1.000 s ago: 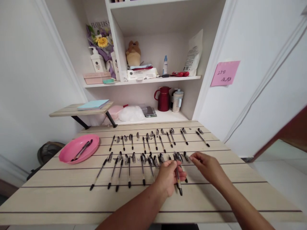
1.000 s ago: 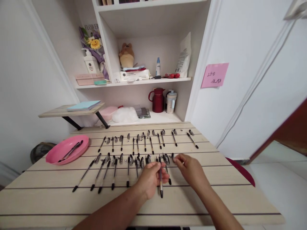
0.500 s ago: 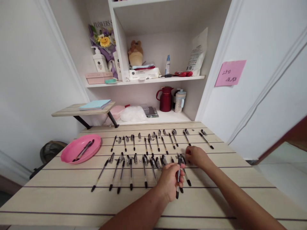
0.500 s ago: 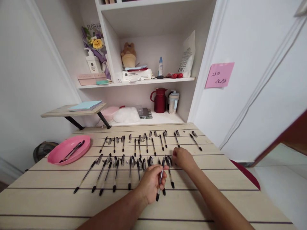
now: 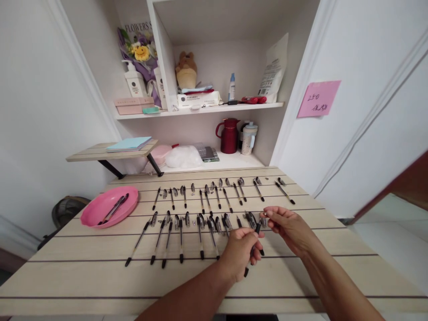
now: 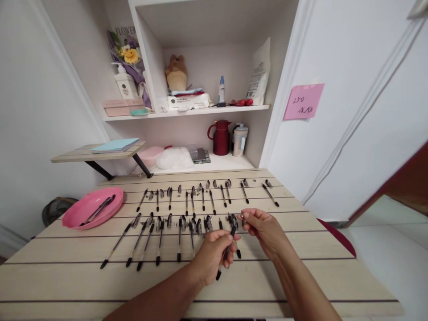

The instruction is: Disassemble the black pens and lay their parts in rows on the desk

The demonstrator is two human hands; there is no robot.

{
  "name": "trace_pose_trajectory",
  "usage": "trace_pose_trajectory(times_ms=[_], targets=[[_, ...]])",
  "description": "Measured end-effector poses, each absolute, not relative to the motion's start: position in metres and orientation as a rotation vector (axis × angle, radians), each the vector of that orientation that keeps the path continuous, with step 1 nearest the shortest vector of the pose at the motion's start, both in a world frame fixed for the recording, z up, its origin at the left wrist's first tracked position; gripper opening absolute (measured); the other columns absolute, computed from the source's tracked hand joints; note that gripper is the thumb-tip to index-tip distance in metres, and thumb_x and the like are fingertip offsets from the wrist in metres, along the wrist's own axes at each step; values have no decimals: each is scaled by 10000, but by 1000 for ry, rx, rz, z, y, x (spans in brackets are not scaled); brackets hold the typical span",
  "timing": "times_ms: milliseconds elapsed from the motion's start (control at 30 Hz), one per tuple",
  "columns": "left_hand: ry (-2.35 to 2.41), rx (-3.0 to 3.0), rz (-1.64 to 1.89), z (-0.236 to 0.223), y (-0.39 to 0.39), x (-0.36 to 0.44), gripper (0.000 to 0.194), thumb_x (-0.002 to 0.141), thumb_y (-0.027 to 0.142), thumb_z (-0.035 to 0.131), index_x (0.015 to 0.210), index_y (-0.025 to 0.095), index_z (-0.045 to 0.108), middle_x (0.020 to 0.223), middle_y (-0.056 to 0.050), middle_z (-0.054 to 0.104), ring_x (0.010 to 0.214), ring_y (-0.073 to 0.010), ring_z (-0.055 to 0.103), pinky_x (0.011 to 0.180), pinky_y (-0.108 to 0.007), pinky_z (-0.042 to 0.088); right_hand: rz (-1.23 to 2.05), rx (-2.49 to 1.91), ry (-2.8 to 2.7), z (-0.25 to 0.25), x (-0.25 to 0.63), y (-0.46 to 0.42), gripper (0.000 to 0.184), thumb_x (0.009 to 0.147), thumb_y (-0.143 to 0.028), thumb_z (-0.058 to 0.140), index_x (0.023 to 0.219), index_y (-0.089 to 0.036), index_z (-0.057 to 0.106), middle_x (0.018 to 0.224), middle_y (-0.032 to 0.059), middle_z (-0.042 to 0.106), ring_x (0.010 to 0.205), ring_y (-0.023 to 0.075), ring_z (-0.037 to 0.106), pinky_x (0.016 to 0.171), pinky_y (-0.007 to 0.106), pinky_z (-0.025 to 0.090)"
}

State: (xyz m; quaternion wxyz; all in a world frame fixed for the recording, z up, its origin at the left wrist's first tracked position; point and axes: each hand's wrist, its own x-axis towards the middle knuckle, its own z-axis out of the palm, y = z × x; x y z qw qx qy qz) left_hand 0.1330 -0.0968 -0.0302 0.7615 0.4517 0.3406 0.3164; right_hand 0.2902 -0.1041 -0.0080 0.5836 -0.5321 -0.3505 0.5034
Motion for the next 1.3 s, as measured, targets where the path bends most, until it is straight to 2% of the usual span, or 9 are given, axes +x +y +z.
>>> trace_pose_trajectory(times_ms=[267,600,800,1000,1300], targets=[[750,1005,674,-28,-97,132,280,682,316,501,840,108,601,572,9,523,378,-46,407,356,-185,220,1172,-1320,-1024,-2,283,-107,303,618,-433,666,728,-168,569,564,-26,509,490,73,403,444,207,259],[777,1058,646,-28,-98,132,257,680,294,502,826,114,611,560,9,532,368,-50,412,346,-186,218,1325,-1320,-995,1,281,-113,301,609,-437,670,645,-176,523,473,-44,489,459,77,444,445,206,267],[776,1091,664,-26,-99,132,202,688,263,483,763,120,605,562,5,531,369,-50,417,343,-183,223,1372,-1294,-1010,2,281,-115,272,623,-397,673,656,-165,535,531,-17,563,450,56,418,435,194,261],[796,1115,688,-28,-99,133,196,694,288,500,718,121,600,556,4,530,366,-47,411,337,-182,230,1353,-1292,-1039,3,279,-117,256,649,-389,656,677,-159,548,545,-8,576,446,47,385,428,190,241],[803,1211,698,-26,-100,132,207,707,283,478,661,116,589,471,28,481,357,-48,401,335,-169,255,1375,-1232,-1011,3,283,-122,294,631,-367,684,845,-175,622,617,-5,581,476,60,392,457,206,274]])
